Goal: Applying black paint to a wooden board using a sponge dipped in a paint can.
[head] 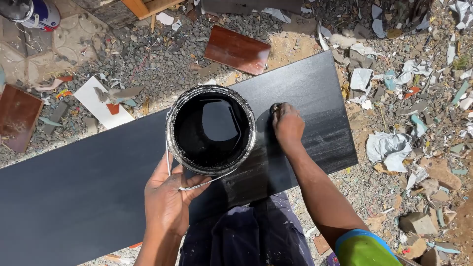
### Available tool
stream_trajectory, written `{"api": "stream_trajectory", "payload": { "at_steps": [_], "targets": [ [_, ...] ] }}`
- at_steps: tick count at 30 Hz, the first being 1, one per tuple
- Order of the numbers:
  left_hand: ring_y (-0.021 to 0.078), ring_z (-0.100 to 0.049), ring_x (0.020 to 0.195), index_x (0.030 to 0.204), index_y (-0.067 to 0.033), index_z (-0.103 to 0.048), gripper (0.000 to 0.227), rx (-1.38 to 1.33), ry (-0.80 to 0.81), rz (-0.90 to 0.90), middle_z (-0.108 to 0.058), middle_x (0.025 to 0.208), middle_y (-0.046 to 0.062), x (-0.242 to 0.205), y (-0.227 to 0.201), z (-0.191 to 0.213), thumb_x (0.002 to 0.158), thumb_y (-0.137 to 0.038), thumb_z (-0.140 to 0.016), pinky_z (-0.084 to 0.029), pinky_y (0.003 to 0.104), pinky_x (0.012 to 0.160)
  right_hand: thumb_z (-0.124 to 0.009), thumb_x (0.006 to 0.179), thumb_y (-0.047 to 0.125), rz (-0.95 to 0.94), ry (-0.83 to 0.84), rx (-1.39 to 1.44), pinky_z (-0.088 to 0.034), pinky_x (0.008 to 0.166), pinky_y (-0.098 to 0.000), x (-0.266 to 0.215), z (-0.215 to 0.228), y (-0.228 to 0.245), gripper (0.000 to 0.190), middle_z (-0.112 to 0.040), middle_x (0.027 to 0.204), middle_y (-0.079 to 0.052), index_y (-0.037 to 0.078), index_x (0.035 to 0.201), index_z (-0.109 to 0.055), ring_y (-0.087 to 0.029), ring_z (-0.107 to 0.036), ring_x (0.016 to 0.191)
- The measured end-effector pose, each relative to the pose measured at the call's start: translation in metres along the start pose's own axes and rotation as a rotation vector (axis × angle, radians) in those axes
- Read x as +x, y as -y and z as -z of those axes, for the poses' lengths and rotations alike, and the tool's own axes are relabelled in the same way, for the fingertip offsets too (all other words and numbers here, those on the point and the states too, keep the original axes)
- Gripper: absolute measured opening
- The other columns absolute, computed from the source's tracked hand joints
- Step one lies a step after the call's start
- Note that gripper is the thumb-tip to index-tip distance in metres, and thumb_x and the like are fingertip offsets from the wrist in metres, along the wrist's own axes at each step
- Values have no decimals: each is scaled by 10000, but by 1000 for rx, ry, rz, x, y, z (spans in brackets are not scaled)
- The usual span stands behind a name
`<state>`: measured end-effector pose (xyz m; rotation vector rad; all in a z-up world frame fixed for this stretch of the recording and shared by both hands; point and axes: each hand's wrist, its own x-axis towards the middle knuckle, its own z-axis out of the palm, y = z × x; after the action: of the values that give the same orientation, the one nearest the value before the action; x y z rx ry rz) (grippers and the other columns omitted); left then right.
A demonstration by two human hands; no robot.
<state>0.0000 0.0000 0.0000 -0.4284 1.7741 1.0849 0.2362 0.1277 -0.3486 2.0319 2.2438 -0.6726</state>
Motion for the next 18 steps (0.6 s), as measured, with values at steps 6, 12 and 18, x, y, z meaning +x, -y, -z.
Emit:
{"api": "stream_trajectory", "payload": {
  "at_steps": [6, 12, 18],
  "targets": [
    [431, -697, 807, 1611, -118, -447, 941, -23, 91, -30, -673, 1251, 180, 10, 4, -6, 713, 140, -338, -595, 519, 828, -430, 883, 206, -369, 402, 502, -433, 672, -406, -93, -11, 96, 188, -659, 823, -52, 118, 831, -587, -185, -503, 756],
    [272, -697, 679, 1511, -34, -567, 805, -106, 117, -150, -658, 915, 107, 46, 27, -1, 747, 168, -412, -660, 506, 741, -651, 945, 283, -97, -233, -42, -484, 617, -537, 27, 24, -119, 200, -630, 922, -146, 98, 966, -578, -397, -614, 817],
    [404, -764, 773, 1519, -19, -532, 865, -150, 134, -191, -533, 804, 3, 60, 22, -9, 683, 173, -420, -678, 521, 744, -667, 1006, 107, -263, -125, 371, -586, 625, -333, 40, 106, -124, 107, -747, 965, -129, 29, 1078, -657, -202, -683, 754]
  ]
}}
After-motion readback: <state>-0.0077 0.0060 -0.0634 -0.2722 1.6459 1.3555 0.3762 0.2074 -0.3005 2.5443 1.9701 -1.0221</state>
